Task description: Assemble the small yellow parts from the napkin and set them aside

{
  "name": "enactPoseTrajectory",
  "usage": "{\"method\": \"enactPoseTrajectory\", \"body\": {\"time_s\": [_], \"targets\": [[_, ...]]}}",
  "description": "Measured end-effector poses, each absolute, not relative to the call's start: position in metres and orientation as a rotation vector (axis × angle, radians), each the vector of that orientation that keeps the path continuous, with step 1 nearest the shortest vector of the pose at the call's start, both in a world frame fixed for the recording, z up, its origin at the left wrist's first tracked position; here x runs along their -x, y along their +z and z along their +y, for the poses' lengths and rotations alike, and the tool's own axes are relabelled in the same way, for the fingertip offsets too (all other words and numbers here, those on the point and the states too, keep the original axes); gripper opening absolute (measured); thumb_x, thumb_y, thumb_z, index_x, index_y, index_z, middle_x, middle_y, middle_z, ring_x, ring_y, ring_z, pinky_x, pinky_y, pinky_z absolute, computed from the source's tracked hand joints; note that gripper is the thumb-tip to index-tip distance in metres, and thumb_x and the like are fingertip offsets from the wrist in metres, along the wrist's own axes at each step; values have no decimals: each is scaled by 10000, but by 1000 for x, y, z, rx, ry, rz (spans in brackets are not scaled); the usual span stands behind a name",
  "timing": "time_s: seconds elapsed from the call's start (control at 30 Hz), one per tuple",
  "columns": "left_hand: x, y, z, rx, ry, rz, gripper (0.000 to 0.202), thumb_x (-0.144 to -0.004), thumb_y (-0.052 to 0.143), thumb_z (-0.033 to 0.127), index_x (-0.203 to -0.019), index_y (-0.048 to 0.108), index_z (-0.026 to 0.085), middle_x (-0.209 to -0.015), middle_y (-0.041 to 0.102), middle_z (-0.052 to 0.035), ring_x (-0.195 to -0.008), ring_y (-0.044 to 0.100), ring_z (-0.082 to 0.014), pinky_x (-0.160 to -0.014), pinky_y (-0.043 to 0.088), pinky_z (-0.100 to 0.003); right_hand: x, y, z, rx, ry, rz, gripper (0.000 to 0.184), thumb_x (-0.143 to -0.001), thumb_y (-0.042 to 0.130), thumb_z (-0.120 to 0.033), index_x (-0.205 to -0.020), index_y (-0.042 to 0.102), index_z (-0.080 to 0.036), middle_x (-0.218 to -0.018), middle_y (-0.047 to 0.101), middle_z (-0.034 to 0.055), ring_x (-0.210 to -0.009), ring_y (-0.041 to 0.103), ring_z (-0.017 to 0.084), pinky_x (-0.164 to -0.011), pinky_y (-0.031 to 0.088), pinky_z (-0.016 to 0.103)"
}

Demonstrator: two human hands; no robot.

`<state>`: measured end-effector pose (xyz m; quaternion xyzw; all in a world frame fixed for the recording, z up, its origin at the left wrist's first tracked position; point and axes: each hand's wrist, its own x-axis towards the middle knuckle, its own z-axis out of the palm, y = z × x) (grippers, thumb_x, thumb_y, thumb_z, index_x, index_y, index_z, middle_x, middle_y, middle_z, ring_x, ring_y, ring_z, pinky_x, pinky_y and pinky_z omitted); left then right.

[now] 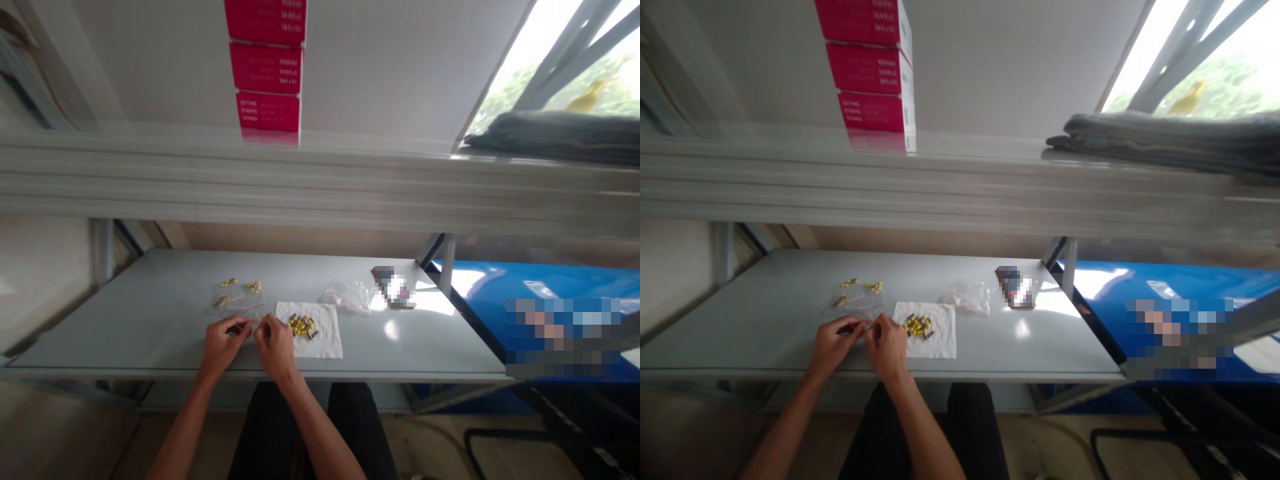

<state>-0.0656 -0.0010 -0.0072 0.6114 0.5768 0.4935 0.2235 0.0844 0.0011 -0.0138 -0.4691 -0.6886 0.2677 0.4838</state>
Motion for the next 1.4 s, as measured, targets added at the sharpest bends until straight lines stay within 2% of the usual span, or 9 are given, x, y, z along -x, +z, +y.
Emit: {"method": "enactPoseTrajectory", "body": {"time_s": [0.13, 0.23, 0.43, 0.67, 0.9, 1.0, 1.13, 1.23, 1.4], "targets": [[65, -9, -1, -1639, 1436, 1665, 245, -782, 694, 410, -789, 773, 178, -724, 763, -42, -627, 685, -199, -607, 544, -282, -82, -14, 0, 1221, 576, -1547, 174, -822, 532, -136, -674, 499, -219, -604, 489, -41, -564, 473, 132, -581, 344, 241], [65, -8, -2, -1708, 1433, 1607, 247, -808, 686, 413, -765, 762, 182, -720, 754, -32, -649, 682, -192, -630, 539, -274, -81, -13, -1, 1217, 492, -1467, 87, -797, 563, -129, -809, 547, -214, -741, 522, -22, -637, 500, 140, -661, 421, 258], [62, -6, -3, -1738, 1393, 1506, 281, -823, 683, 441, -756, 757, 178, -692, 744, -31, -629, 686, -192, -634, 548, -279, -81, -15, -4, 1001, 400, -1630, 288, -835, 475, -21, -931, 675, -205, -1149, 507, 84, -847, 553, 148, -798, 497, 288], [58, -9, -6, -1811, 1551, 1722, 215, -813, 683, 389, -788, 756, 189, -738, 754, -30, -637, 685, -188, -647, 535, -277, -78, -21, -7, 1076, 287, -1791, 361, -880, 480, -33, -1040, 753, -206, -1275, 494, 135, -815, 592, 175, -749, 524, 317], [58, 1, -12, -1879, 1554, 1574, 221, -856, 645, 380, -768, 731, 196, -768, 740, -39, -709, 683, -193, -706, 546, -286, -75, -17, -4, 1171, 237, -1836, 341, -858, 527, -51, -1099, 729, -185, -1041, 659, 132, -939, 634, 244, -811, 541, 343], [61, 0, -6, -1791, 1552, 1474, 274, -896, 598, 429, -931, 747, 202, -988, 759, -75, -954, 701, -235, -881, 548, -335, -83, -4, 9, 1100, 397, -1742, 258, -875, 540, -105, -965, 762, -199, -897, 706, 87, -861, 654, 213, -795, 546, 316], [64, -11, 9, -1575, 1539, 1471, 485, -911, 533, 561, -1183, 681, 188, -1237, 702, -125, -1170, 641, -280, -1033, 483, -420, -108, 21, 35, 857, 780, -1666, 287, -842, 515, -113, -934, 769, -210, -955, 744, 47, -738, 677, 148, -634, 536, 229], [59, -11, 17, -1452, 1456, 1395, 616, -859, 567, 640, -1241, 643, 163, -1140, 738, -144, -1014, 708, -286, -959, 530, -440, -130, 35, 49, 704, 894, -1703, 320, -831, 478, -136, -964, 758, -214, -1039, 745, 43, -719, 676, 133, -628, 529, 232], [32, 4, 23, -1304, 1490, 1189, 660, -824, 686, 547, -1318, 536, 136, -933, 776, -111, -798, 728, -227, -772, 576, -371, -166, 35, 54, 722, 926, -1668, 204, -841, 492, -211, -837, 695, -203, -1018, 749, 65, -891, 698, 180, -737, 548, 281]]}}
